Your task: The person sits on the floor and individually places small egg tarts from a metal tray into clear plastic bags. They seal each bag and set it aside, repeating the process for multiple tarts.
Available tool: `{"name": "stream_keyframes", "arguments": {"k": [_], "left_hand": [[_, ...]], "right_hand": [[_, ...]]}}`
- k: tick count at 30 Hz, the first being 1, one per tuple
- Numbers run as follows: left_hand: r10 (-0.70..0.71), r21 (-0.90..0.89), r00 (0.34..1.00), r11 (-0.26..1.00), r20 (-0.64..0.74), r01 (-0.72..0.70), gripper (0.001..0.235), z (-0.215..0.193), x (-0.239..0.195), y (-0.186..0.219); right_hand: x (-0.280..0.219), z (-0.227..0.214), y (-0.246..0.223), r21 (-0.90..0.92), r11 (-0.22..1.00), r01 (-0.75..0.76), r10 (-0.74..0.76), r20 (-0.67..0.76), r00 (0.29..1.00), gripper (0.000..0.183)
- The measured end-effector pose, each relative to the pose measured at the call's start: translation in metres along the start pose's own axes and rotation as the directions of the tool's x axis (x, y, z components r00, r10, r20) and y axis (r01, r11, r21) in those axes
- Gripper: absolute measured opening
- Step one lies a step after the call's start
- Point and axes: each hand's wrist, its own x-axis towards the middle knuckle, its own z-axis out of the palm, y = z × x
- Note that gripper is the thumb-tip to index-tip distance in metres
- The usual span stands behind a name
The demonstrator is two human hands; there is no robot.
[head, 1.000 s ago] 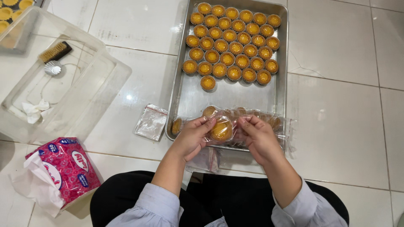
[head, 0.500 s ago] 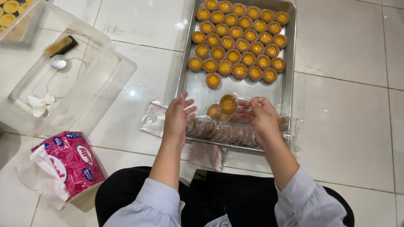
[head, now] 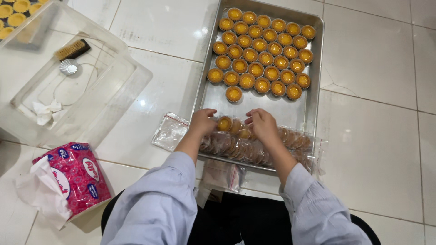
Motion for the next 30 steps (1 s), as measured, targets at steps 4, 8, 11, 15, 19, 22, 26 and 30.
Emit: {"name": "stream_keyframes", "arguments": {"k": [4,8,11,15,19,22,26,30], "left_hand": [[0.075,0.03,0.992,0.996,0.104,-0.079,0.055,0.016,-0.009,0.017],[0.087,0.033,0.971,0.995,0.221,-0.097,0.052,0.018,-0.031,0.041],[0.124,-0.021,0.949,0.992,0.289,-0.123,0.062,0.004,-0.044,0.056],[0.191,-0.037,0.907,0.981,0.374,-0.191,0.069,-0.009,-0.057,0.075],[0.156,-0.016,0.913,0.987,0.378,-0.162,0.057,0.002,-0.047,0.064],[0.138,0.063,0.928,0.983,0.346,-0.17,0.042,-0.008,-0.058,0.067],[0.16,0.124,0.947,0.972,0.279,-0.201,0.049,0.009,-0.041,0.052],[0.17,0.178,0.967,0.963,0.188,-0.203,0.051,0.013,-0.038,0.049]], "right_hand": [[0.018,-0.027,0.023,-0.296,0.939,0.177,-0.182,0.011,0.983,0.034],[0.023,-0.028,0.031,-0.45,0.857,0.251,-0.158,0.233,0.959,0.048],[0.008,-0.025,0.013,-0.423,0.857,0.294,-0.157,0.329,0.931,0.055],[-0.005,-0.019,-0.014,-0.398,0.864,0.309,-0.137,0.405,0.904,0.061],[0.0,-0.016,-0.01,-0.457,0.848,0.267,-0.074,0.396,0.915,0.057],[-0.02,-0.028,-0.022,-0.409,0.871,0.271,-0.09,0.411,0.907,0.055],[-0.038,-0.051,-0.013,-0.302,0.934,0.191,-0.156,0.136,0.978,0.04],[-0.088,-0.041,0.014,-0.29,0.948,0.129,-0.12,0.049,0.992,0.027]]}}
